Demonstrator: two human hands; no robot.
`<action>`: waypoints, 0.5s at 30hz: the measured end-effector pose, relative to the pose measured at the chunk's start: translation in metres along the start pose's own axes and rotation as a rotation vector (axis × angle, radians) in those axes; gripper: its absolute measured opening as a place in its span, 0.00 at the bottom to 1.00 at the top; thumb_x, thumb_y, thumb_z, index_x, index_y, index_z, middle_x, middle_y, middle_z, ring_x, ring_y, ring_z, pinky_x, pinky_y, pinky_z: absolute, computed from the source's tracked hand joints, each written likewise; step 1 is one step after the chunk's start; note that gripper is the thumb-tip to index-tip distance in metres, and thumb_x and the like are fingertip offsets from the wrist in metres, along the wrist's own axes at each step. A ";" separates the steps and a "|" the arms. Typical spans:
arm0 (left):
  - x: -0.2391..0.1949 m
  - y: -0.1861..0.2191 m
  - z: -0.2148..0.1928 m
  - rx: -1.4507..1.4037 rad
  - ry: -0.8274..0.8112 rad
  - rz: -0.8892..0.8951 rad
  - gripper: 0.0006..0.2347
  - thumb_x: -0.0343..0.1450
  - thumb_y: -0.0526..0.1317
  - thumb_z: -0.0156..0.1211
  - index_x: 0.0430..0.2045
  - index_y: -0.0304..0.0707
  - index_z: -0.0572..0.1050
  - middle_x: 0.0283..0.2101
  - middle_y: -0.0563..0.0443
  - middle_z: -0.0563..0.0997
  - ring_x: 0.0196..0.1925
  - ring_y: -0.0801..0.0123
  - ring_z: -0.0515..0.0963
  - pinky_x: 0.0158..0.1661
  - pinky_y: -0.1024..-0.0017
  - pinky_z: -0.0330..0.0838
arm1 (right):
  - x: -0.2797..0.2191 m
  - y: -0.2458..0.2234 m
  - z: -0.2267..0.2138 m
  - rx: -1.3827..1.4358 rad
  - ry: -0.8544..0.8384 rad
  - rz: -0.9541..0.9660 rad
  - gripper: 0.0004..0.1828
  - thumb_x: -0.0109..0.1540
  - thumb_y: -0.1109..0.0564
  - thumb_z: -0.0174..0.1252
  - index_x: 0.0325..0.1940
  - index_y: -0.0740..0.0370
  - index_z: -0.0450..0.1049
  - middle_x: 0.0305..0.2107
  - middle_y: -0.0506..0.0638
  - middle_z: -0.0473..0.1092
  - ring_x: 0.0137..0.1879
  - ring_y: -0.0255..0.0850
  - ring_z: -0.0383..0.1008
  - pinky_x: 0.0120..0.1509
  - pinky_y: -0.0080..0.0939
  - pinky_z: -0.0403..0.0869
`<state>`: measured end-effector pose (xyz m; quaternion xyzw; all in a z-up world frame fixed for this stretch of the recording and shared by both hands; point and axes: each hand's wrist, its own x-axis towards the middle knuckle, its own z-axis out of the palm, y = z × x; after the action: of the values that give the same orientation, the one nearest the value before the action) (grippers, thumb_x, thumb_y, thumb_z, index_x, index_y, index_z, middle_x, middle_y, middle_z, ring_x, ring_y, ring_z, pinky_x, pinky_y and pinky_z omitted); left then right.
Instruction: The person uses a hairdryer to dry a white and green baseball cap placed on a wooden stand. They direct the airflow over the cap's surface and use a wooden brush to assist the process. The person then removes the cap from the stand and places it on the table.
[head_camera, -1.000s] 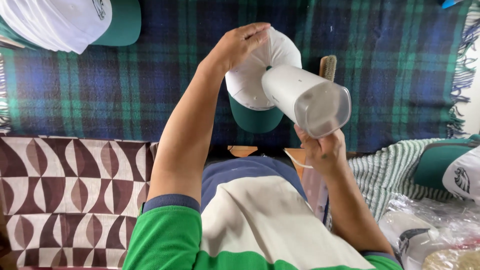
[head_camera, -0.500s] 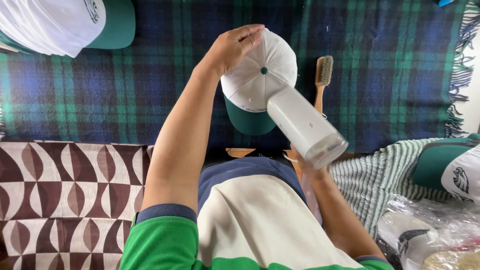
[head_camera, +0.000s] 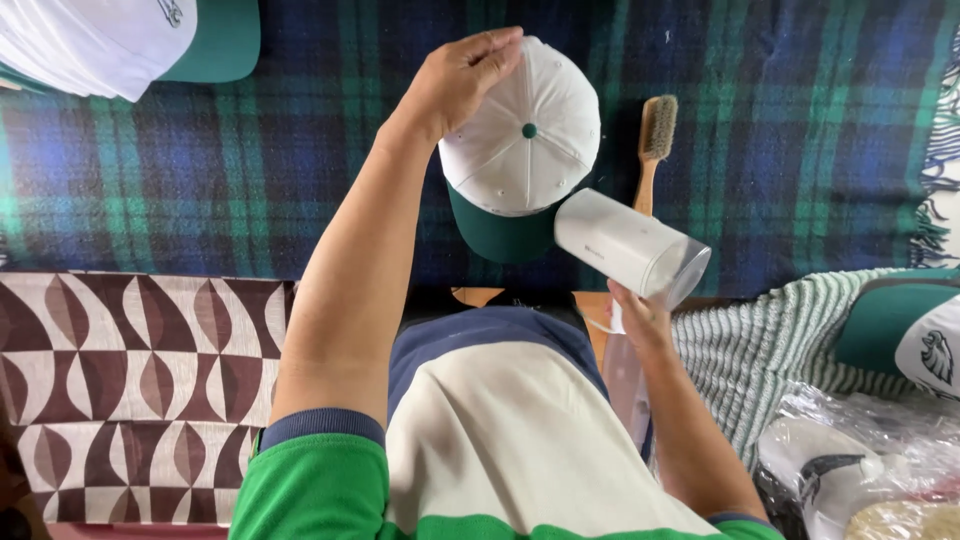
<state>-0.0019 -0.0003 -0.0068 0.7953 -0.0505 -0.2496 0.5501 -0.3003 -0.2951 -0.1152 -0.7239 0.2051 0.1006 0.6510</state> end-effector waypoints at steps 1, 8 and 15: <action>-0.003 -0.021 0.004 -0.004 -0.002 -0.009 0.21 0.73 0.54 0.53 0.60 0.53 0.73 0.65 0.53 0.76 0.68 0.61 0.73 0.65 0.63 0.63 | 0.002 0.012 -0.008 -0.002 -0.003 0.009 0.22 0.63 0.48 0.59 0.54 0.65 0.69 0.17 0.49 0.66 0.20 0.36 0.67 0.24 0.37 0.67; -0.098 -0.153 0.083 -0.715 0.480 -0.218 0.27 0.74 0.58 0.47 0.65 0.42 0.64 0.56 0.45 0.75 0.55 0.57 0.79 0.54 0.59 0.77 | 0.027 0.050 -0.021 -0.074 -0.050 -0.001 0.19 0.63 0.54 0.64 0.17 0.62 0.74 0.15 0.48 0.71 0.23 0.35 0.72 0.41 0.36 0.74; -0.117 -0.246 0.139 -1.252 0.201 -0.352 0.09 0.79 0.43 0.52 0.47 0.42 0.76 0.37 0.40 0.85 0.37 0.47 0.87 0.39 0.48 0.84 | 0.002 -0.018 0.008 -0.572 -0.248 -0.487 0.11 0.55 0.54 0.63 0.35 0.62 0.73 0.27 0.52 0.71 0.34 0.47 0.75 0.36 0.47 0.78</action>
<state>-0.2149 0.0193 -0.2258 0.3407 0.2869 -0.2426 0.8618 -0.2895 -0.2868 -0.1008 -0.8859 -0.0890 0.0828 0.4476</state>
